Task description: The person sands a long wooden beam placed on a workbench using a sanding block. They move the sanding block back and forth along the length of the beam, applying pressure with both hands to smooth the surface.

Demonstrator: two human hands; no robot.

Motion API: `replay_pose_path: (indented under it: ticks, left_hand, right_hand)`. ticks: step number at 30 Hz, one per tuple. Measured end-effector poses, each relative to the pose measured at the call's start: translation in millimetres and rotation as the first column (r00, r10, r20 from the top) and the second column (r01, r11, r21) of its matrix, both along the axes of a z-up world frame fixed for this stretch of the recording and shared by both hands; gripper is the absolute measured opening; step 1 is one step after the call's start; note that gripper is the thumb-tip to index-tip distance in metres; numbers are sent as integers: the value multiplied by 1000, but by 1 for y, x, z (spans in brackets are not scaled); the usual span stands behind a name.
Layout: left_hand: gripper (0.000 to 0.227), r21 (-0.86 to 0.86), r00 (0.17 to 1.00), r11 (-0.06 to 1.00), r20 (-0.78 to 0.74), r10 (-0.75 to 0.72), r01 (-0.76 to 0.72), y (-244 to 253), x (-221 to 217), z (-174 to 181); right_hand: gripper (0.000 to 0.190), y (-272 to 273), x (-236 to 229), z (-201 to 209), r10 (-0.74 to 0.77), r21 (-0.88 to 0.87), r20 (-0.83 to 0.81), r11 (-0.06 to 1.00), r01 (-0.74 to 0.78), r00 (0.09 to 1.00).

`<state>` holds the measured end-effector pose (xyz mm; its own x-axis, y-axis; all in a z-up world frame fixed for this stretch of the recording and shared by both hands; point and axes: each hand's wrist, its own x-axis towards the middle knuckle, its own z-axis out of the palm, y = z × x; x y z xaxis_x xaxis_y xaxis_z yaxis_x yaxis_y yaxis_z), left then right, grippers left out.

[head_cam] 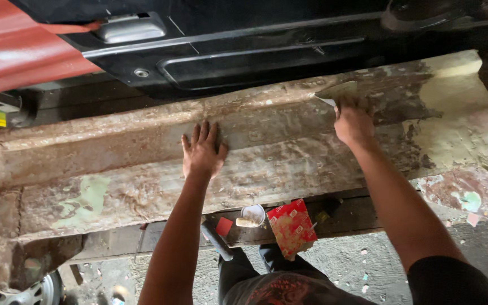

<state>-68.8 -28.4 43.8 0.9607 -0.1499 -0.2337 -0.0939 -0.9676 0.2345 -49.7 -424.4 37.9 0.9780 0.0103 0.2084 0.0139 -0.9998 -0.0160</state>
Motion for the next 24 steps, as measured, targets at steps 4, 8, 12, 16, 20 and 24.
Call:
replay_pose_path:
  ticks: [4, 8, 12, 16, 20, 24]
  left_hand:
    - [70, -27, 1000, 999, -16, 18, -19, -3, -4, 4]
    - [71, -46, 999, 999, 34, 2, 0, -2, -6, 1]
    - [70, -52, 998, 999, 63, 5, -2, 0, 2, 0]
    - [70, -42, 998, 999, 61, 7, -4, 0, -2, -7]
    - [72, -48, 998, 999, 62, -5, 8, 1, 3, -5]
    - [72, -62, 999, 998, 40, 5, -3, 1, -2, -7]
  right_hand:
    - [30, 56, -6, -17, -95, 200, -231, 969, 143, 968]
    - [26, 123, -35, -33, 322, 88, 159, 937, -338, 933]
    - [22, 59, -17, -12, -21, 361, -459, 909, 209, 888]
    - [21, 11, -9, -6, -144, 205, -385, 950, 236, 912]
    - [31, 88, -40, -28, 126, 186, -9, 975, -122, 992]
    - [46, 123, -64, -42, 438, -189, 287, 898, -398, 852]
